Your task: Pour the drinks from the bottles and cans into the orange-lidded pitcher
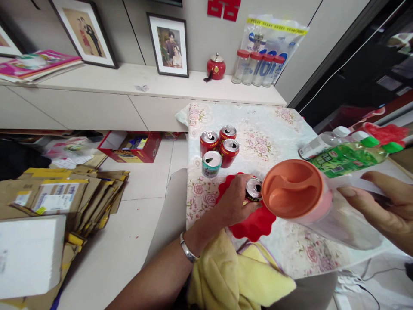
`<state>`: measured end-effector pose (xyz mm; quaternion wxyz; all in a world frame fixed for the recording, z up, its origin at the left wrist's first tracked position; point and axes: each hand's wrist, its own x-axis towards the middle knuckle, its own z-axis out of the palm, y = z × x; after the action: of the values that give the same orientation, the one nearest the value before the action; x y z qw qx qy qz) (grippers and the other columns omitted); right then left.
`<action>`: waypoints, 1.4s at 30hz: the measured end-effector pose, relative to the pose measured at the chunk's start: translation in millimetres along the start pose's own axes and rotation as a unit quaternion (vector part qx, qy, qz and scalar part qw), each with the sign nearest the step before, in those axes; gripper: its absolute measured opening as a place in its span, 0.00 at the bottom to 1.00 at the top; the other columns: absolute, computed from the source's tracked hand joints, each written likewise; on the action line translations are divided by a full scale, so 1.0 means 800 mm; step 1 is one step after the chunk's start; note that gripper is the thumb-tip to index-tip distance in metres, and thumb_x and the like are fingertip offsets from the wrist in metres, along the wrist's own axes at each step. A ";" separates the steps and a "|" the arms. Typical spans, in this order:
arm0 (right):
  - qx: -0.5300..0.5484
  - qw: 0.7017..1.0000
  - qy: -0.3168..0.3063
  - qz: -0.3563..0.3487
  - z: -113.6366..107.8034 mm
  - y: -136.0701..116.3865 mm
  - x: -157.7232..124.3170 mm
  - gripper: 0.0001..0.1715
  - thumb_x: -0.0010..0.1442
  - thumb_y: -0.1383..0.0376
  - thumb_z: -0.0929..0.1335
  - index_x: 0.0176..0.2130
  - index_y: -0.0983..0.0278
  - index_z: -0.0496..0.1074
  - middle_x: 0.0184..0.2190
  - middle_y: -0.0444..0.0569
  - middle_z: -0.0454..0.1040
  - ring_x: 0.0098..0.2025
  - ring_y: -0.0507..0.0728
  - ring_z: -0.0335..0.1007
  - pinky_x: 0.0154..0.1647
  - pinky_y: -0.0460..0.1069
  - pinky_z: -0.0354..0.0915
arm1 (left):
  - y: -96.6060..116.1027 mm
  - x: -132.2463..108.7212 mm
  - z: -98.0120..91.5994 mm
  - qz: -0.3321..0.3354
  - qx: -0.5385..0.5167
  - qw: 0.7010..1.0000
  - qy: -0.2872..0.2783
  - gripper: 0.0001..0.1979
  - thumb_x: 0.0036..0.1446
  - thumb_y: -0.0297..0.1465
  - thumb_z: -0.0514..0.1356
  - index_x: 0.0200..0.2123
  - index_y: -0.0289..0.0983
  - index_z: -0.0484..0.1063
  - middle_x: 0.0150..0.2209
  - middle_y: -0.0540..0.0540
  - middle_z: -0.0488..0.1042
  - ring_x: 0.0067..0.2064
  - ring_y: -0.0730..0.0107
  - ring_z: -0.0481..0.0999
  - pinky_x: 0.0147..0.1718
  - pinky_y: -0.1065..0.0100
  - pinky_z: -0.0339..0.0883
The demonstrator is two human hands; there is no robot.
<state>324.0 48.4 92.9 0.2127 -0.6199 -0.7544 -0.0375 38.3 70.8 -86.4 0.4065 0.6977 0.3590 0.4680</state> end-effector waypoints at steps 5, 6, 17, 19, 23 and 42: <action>-0.011 1.000 -0.003 0.006 0.000 -0.001 0.000 0.29 0.58 0.31 0.65 0.32 0.51 0.72 0.13 0.45 0.57 0.16 0.57 0.53 0.26 0.57 0.46 | 0.000 0.000 0.001 0.002 -0.007 1.000 -0.001 0.31 0.60 0.41 0.66 0.62 0.42 0.60 0.57 0.33 0.73 0.58 0.39 0.78 0.53 0.39 0.80; -0.011 1.000 -0.003 0.006 0.001 -0.002 0.000 0.29 0.58 0.31 0.65 0.32 0.51 0.72 0.13 0.45 0.57 0.16 0.57 0.53 0.26 0.57 0.47 | -0.001 0.000 0.001 0.002 -0.009 1.000 -0.001 0.31 0.60 0.41 0.67 0.62 0.42 0.60 0.57 0.33 0.73 0.57 0.39 0.78 0.53 0.39 0.80; -0.014 1.000 -0.005 0.015 0.003 -0.001 0.000 0.33 0.57 0.29 0.64 0.31 0.52 0.74 0.14 0.46 0.59 0.16 0.57 0.54 0.24 0.57 0.48 | -0.005 0.000 0.003 0.028 -0.006 1.000 0.011 0.31 0.61 0.41 0.67 0.62 0.37 0.61 0.56 0.29 0.74 0.57 0.36 0.78 0.49 0.39 0.81; -0.011 1.000 0.000 0.013 0.002 0.002 -0.002 0.32 0.58 0.29 0.64 0.31 0.51 0.75 0.14 0.46 0.58 0.16 0.57 0.54 0.25 0.57 0.47 | -0.006 0.000 0.003 0.028 -0.012 0.999 0.014 0.32 0.60 0.42 0.67 0.62 0.36 0.62 0.56 0.29 0.74 0.57 0.36 0.78 0.48 0.39 0.81; -0.016 1.000 0.003 0.008 0.002 0.003 -0.003 0.32 0.57 0.29 0.64 0.32 0.51 0.76 0.14 0.46 0.57 0.17 0.58 0.53 0.26 0.57 0.47 | -0.005 0.000 0.003 0.027 -0.013 0.999 0.014 0.32 0.61 0.42 0.67 0.62 0.37 0.61 0.56 0.29 0.74 0.57 0.36 0.78 0.50 0.39 0.81; -0.011 1.000 -0.005 0.018 0.003 0.000 0.000 0.32 0.57 0.29 0.64 0.31 0.51 0.76 0.13 0.46 0.56 0.16 0.56 0.52 0.25 0.57 0.45 | -0.004 -0.001 0.001 0.036 0.021 0.999 0.018 0.31 0.60 0.42 0.66 0.62 0.37 0.63 0.55 0.31 0.75 0.56 0.39 0.80 0.51 0.41 0.81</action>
<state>323.7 48.9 90.9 0.2025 -0.6363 -0.7433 -0.0392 38.6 71.3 -89.4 0.3678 0.7101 0.3507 0.4873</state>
